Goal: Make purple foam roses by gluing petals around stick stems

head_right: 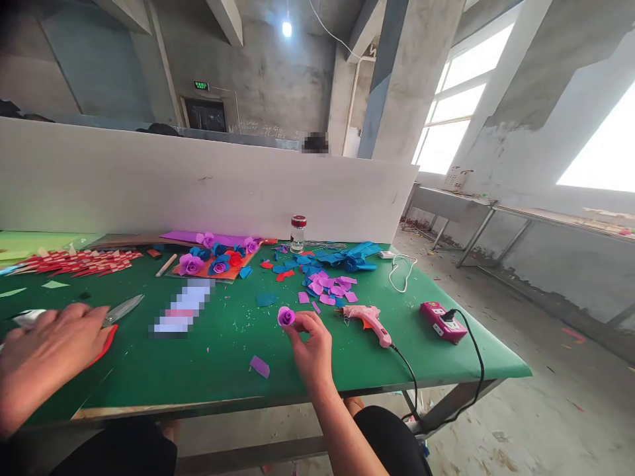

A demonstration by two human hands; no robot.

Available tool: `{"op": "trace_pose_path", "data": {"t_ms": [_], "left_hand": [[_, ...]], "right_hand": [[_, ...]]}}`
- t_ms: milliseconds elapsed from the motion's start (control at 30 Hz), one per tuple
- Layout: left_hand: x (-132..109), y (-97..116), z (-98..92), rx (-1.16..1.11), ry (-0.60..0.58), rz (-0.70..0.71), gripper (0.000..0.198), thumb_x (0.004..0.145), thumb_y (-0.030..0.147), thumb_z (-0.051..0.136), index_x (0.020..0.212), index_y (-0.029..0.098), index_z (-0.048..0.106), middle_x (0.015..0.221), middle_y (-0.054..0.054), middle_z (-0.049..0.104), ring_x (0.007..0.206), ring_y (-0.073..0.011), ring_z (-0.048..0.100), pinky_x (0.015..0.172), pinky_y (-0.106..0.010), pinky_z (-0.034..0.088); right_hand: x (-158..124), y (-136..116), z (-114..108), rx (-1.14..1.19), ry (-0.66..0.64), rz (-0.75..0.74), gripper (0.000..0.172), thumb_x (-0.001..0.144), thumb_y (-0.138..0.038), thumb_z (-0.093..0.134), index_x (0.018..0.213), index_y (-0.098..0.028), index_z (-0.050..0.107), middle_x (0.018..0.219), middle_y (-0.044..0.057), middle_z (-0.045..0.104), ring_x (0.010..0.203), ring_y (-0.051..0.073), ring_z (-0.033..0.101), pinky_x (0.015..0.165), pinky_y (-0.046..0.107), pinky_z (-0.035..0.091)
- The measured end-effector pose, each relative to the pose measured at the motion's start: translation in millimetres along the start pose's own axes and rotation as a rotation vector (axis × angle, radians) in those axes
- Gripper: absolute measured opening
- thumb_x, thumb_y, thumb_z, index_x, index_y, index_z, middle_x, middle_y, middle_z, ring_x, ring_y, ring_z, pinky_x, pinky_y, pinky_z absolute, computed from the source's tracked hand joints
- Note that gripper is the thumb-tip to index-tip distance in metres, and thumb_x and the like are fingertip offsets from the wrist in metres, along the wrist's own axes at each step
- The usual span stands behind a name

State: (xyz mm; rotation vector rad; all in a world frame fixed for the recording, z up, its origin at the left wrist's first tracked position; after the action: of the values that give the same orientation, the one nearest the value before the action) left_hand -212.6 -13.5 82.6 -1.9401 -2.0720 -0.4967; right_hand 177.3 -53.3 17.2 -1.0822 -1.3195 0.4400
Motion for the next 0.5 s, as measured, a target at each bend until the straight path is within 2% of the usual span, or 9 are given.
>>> {"op": "trace_pose_path", "data": {"t_ms": [67,100,167,200,267,333,367,500], "left_hand": [[-6,58,-12.0,-0.146,0.034,0.145,0.031,0.083,0.03,0.04,0.095,0.014,0.065,0.106,-0.014,0.065,0.099,-0.0305,0.054,0.09,-0.045,0.039],[-10,89,-12.6,-0.306,-0.008,0.195,0.031,0.085,0.033,0.04,0.096,0.017,0.065,0.106,-0.011,0.066,0.095,-0.0262,0.057,0.088,-0.038,0.042],[-16,149,-2.2,-0.596,-0.207,0.228,0.03,0.084,0.041,0.043,0.096,0.024,0.065,0.093,-0.004,0.07,0.073,-0.019,0.06,0.071,-0.029,0.045],[-20,179,4.7,-0.709,-0.326,0.268,0.028,0.084,0.041,0.046,0.098,0.025,0.064,0.088,-0.002,0.07,0.068,-0.0174,0.059,0.066,-0.027,0.045],[-25,228,12.3,-0.925,-0.476,0.36,0.02,0.079,0.034,0.053,0.095,0.024,0.059,0.09,-0.001,0.07,0.062,-0.0141,0.057,0.061,-0.025,0.044],[-26,256,21.4,-1.127,-0.634,0.362,0.018,0.076,0.027,0.056,0.093,0.022,0.053,0.081,-0.001,0.069,0.057,-0.0123,0.054,0.055,-0.024,0.042],[-24,261,25.1,-1.214,-0.674,0.337,0.018,0.076,0.026,0.056,0.094,0.021,0.052,0.075,0.0,0.066,0.056,-0.012,0.054,0.053,-0.023,0.041],[-13,255,38.8,-1.497,-0.673,0.244,0.027,0.078,0.033,0.063,0.097,0.02,0.049,0.073,0.0,0.065,0.062,-0.0129,0.059,0.058,-0.024,0.046]], "right_hand": [[2,-1,-2,0.004,0.018,0.01,0.008,0.078,-0.027,0.067,0.08,-0.02,0.07,0.086,0.004,0.067,0.076,0.017,0.061,0.073,0.03,0.052],[4,-1,-2,0.013,0.021,0.014,0.008,0.078,-0.027,0.068,0.078,-0.02,0.07,0.085,0.004,0.067,0.076,0.017,0.061,0.073,0.03,0.051],[8,0,-1,0.043,0.013,0.019,0.009,0.078,-0.028,0.068,0.077,-0.02,0.07,0.086,0.004,0.067,0.079,0.018,0.062,0.076,0.031,0.051],[11,0,0,0.063,0.002,0.019,0.009,0.078,-0.029,0.069,0.077,-0.02,0.071,0.087,0.004,0.067,0.082,0.019,0.062,0.078,0.031,0.051],[18,0,2,0.106,-0.02,0.01,0.012,0.078,-0.031,0.069,0.079,-0.02,0.072,0.089,0.005,0.068,0.088,0.02,0.063,0.081,0.032,0.051],[28,0,5,0.142,-0.032,-0.007,0.014,0.078,-0.033,0.069,0.08,-0.02,0.073,0.091,0.006,0.068,0.091,0.021,0.063,0.082,0.033,0.051],[33,-1,8,0.154,-0.041,-0.017,0.015,0.079,-0.034,0.069,0.08,-0.02,0.074,0.092,0.006,0.068,0.091,0.021,0.063,0.081,0.032,0.052],[50,-3,28,0.233,-0.163,-0.036,0.017,0.079,-0.035,0.068,0.086,-0.021,0.075,0.1,0.008,0.068,0.091,0.021,0.064,0.078,0.031,0.054]]}}
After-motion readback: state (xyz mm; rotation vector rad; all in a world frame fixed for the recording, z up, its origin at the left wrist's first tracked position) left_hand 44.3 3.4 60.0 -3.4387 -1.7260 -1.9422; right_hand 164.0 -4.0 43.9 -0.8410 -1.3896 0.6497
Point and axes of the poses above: each hand's wrist, its own x-axis towards the middle knuckle, its own z-axis out of the palm, y = z × x, the point moved 7 cm from there along x, towards the middle knuckle
